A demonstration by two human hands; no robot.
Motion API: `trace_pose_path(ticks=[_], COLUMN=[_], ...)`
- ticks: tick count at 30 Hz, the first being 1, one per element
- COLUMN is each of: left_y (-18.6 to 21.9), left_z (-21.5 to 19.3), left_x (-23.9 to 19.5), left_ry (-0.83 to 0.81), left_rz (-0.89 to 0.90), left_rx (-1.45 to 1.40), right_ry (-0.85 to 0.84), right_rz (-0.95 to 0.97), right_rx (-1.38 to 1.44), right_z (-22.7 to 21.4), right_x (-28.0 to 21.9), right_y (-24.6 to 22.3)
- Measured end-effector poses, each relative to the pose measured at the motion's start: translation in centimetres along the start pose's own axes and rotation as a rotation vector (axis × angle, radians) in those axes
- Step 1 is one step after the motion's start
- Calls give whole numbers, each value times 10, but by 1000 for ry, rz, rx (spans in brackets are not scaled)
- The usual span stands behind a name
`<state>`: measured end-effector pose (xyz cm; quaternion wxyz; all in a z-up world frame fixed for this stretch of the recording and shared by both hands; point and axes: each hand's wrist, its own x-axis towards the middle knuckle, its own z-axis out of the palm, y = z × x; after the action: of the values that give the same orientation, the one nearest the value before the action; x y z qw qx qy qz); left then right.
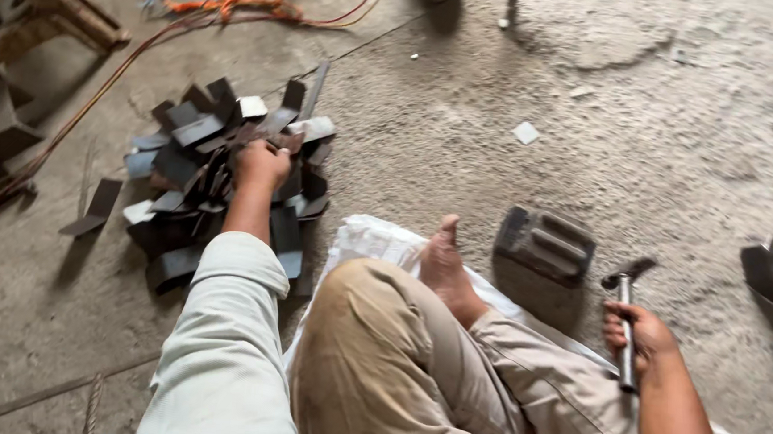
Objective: The person hammers small metal plates against a stationary metal block on the floor, occasionally picking up new plates from a pile nearby.
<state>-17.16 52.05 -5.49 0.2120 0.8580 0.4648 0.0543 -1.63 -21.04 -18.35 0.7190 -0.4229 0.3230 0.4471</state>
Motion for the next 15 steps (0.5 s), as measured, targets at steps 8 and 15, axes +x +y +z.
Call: trace_pose_path(ticks=[8,15], left_y=[-22,16], left_z=[-16,21], left_x=[-36,-52], left_ry=[-93,-94], left_rz=[77,264], left_rx=[210,520], right_ry=[404,489], right_rz=[53,77], right_rx=[-311,-338], right_z=[13,11], right_x=[-14,-8], right_y=[12,15])
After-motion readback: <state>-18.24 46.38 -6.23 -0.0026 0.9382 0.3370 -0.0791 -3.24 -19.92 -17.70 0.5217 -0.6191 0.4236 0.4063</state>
